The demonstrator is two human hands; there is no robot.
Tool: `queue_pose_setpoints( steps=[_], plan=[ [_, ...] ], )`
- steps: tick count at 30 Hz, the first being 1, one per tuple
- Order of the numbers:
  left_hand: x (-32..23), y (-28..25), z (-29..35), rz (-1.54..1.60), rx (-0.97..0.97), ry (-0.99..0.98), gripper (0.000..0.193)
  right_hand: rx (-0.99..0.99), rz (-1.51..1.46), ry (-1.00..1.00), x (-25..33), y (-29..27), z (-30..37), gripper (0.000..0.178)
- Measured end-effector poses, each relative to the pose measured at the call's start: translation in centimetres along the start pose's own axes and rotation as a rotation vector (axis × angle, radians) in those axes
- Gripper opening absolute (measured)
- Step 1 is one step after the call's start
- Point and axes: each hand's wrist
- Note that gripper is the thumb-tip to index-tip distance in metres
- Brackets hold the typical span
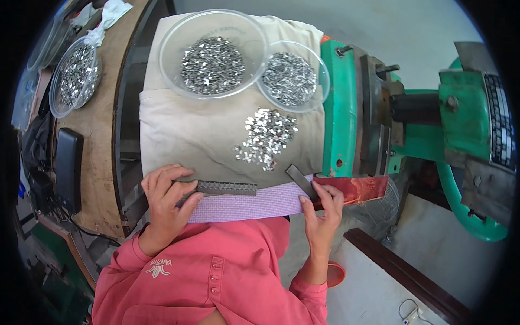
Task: The person assembles small silver metal components by hand, placing them into slots on a purple strip. They use a metal tool to press the components into place and occasionally operate a green machine to process the strip. The person handles the components one by one, ensuring they are securely attached to the strip.
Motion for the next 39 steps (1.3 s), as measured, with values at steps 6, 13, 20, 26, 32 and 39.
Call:
queue_pose_setpoints(
  steps=[6, 13, 20, 26, 32, 39],
  plan=[
    [-0.3, 0.1, 0.0, -0.028, -0.010, 0.004, 0.026, 0.046, -0.015, -0.017, -0.7, -0.7, -0.7, 0.036],
    [0.1, -1.2, -0.4, 0.107, 0.025, -0.044, 0.017, 0.090, -0.059, -0.085, 1.0, -1.0, -1.6, 0.028],
    [0.0, -1.9, -0.8, 0.379, -0.027, -0.199, 0.010, 0.202, -0.139, -0.329, 6.4, 0.4, -2.7, 0.028],
    [-0.7, -2.0, -1.1, 0.273, 0.069, -0.226, 0.014, 0.293, -0.093, -0.507, 8.9, 2.8, -4.1, 0.029],
    [-1.0, -1.7, -1.6, 0.153, 0.100, -0.194, 0.017, 0.365, -0.077, -0.525, 9.2, 3.3, -4.1, 0.029],
    [-1.5, -1.4, -1.8, 0.080, 0.155, -0.189, 0.016, 0.365, -0.069, -0.521, 9.2, 3.4, -4.0, 0.030]
  ],
)
Point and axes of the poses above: each hand's wrist, its own z-axis away from the middle knuckle, its own y-axis out of the palm, x = y × z, and after that the axes turned 3 degrees about x, right-handed
